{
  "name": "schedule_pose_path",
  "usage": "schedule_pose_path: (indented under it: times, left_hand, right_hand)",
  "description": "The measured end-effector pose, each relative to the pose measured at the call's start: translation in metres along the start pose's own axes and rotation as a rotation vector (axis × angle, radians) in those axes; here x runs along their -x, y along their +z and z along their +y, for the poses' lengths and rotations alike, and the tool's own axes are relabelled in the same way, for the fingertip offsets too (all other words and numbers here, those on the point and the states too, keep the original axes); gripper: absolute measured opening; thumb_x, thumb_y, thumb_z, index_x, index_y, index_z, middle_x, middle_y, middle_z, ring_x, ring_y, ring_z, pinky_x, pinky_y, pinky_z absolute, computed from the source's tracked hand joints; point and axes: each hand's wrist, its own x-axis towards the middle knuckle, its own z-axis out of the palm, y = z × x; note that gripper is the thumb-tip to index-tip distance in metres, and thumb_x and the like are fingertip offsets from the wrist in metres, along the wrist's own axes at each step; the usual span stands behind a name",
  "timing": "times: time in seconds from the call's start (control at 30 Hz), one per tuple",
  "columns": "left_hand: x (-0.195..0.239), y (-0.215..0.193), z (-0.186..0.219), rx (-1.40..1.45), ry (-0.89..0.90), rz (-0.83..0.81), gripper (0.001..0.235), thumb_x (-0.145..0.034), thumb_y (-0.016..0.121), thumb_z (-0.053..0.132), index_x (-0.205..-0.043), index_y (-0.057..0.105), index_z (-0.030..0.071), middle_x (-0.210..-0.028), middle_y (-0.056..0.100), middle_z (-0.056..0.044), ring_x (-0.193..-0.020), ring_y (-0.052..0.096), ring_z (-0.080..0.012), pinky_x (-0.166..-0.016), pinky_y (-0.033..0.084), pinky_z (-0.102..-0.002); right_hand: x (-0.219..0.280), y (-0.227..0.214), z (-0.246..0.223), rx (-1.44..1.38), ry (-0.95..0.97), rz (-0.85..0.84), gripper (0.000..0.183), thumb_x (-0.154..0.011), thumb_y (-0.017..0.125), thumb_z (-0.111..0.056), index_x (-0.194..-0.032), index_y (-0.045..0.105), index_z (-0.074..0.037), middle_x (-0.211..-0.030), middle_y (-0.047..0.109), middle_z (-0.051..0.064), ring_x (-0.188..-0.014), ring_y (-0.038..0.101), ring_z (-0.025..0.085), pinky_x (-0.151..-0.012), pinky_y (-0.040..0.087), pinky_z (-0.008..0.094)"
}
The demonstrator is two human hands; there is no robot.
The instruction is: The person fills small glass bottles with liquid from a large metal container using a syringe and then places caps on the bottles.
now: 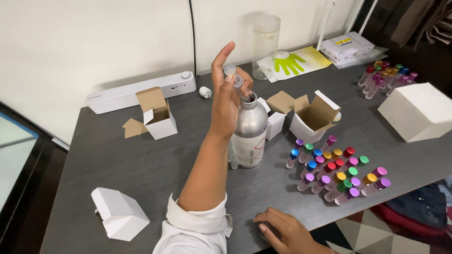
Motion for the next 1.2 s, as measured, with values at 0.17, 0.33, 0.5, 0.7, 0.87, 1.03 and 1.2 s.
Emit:
schedule_pose_path:
  times: [0.17, 0.33, 0.5, 0.7, 0.87, 1.03, 1.2]
  left_hand:
    - [0.005, -0.002, 0.011, 0.28, 0.105, -0.012, 0.061, -0.086, 0.049, 0.032, -0.138, 0.027, 0.009, -0.07, 0.041, -0.004, -0.063, 0.037, -0.0112, -0.067, 0.035, -0.025]
    - [0.013, -0.006, 0.031, 0.217, 0.194, 0.004, 0.07, -0.089, 0.032, 0.055, -0.139, 0.024, 0.007, -0.069, 0.039, -0.003, -0.065, 0.038, -0.0142, -0.07, 0.038, -0.028]
    - [0.023, -0.016, 0.046, 0.244, 0.286, 0.022, 0.069, -0.089, 0.031, 0.057, -0.135, 0.029, 0.005, -0.066, 0.038, -0.003, -0.064, 0.037, -0.0154, -0.067, 0.04, -0.029]
    - [0.033, -0.032, 0.065, 0.37, 0.408, 0.094, 0.064, -0.091, 0.028, 0.056, -0.131, 0.039, 0.007, -0.062, 0.032, -0.003, -0.063, 0.035, -0.0206, -0.067, 0.035, -0.033]
    - [0.044, -0.043, 0.083, 0.417, 0.481, 0.098, 0.058, -0.093, 0.028, 0.054, -0.128, 0.044, 0.01, -0.062, 0.033, -0.002, -0.067, 0.039, -0.0205, -0.067, 0.033, -0.032]
    - [0.059, -0.044, 0.105, 0.492, 0.47, 0.197, 0.051, -0.092, 0.033, 0.051, -0.121, 0.049, 0.011, -0.058, 0.033, 0.0, -0.061, 0.033, -0.0149, -0.066, 0.033, -0.029]
    - [0.072, -0.048, 0.117, 0.485, 0.51, 0.169, 0.05, -0.093, 0.034, 0.052, -0.12, 0.052, 0.013, -0.06, 0.032, 0.001, -0.062, 0.031, -0.0145, -0.066, 0.033, -0.028]
  right_hand:
    - [-0.001, -0.001, 0.0, -0.04, 0.005, -0.021, 0.018, -0.088, 0.045, -0.014, -0.096, 0.058, -0.005, -0.076, 0.055, 0.007, -0.061, 0.054, 0.018, -0.057, 0.044, 0.025]
    - [-0.001, 0.0, -0.005, -0.034, 0.063, 0.012, 0.018, -0.089, 0.046, -0.019, -0.094, 0.06, -0.007, -0.075, 0.057, 0.005, -0.058, 0.054, 0.016, -0.054, 0.044, 0.025]
    - [0.002, 0.002, -0.003, -0.014, 0.085, 0.025, 0.021, -0.089, 0.046, -0.021, -0.097, 0.06, -0.008, -0.076, 0.059, 0.005, -0.06, 0.055, 0.016, -0.057, 0.044, 0.027]
    - [0.011, 0.005, 0.004, -0.046, 0.298, 0.023, 0.027, -0.086, 0.049, -0.027, -0.107, 0.058, -0.013, -0.074, 0.058, 0.001, -0.06, 0.053, 0.012, -0.057, 0.041, 0.025]
    - [0.009, 0.007, 0.015, -0.13, 0.555, 0.021, 0.032, -0.083, 0.055, -0.027, -0.115, 0.057, -0.022, -0.081, 0.064, -0.003, -0.048, 0.043, 0.008, -0.048, 0.032, 0.022]
    - [-0.005, 0.004, 0.024, -0.55, 0.737, 0.264, 0.03, -0.073, 0.07, -0.011, -0.103, 0.064, -0.008, -0.091, 0.076, 0.01, -0.089, 0.073, 0.019, -0.077, 0.055, 0.03]
    - [-0.046, -0.016, -0.004, -0.513, 0.622, 0.461, 0.03, -0.075, 0.065, -0.015, -0.104, 0.064, -0.01, -0.092, 0.073, 0.01, -0.088, 0.067, 0.019, -0.079, 0.053, 0.029]
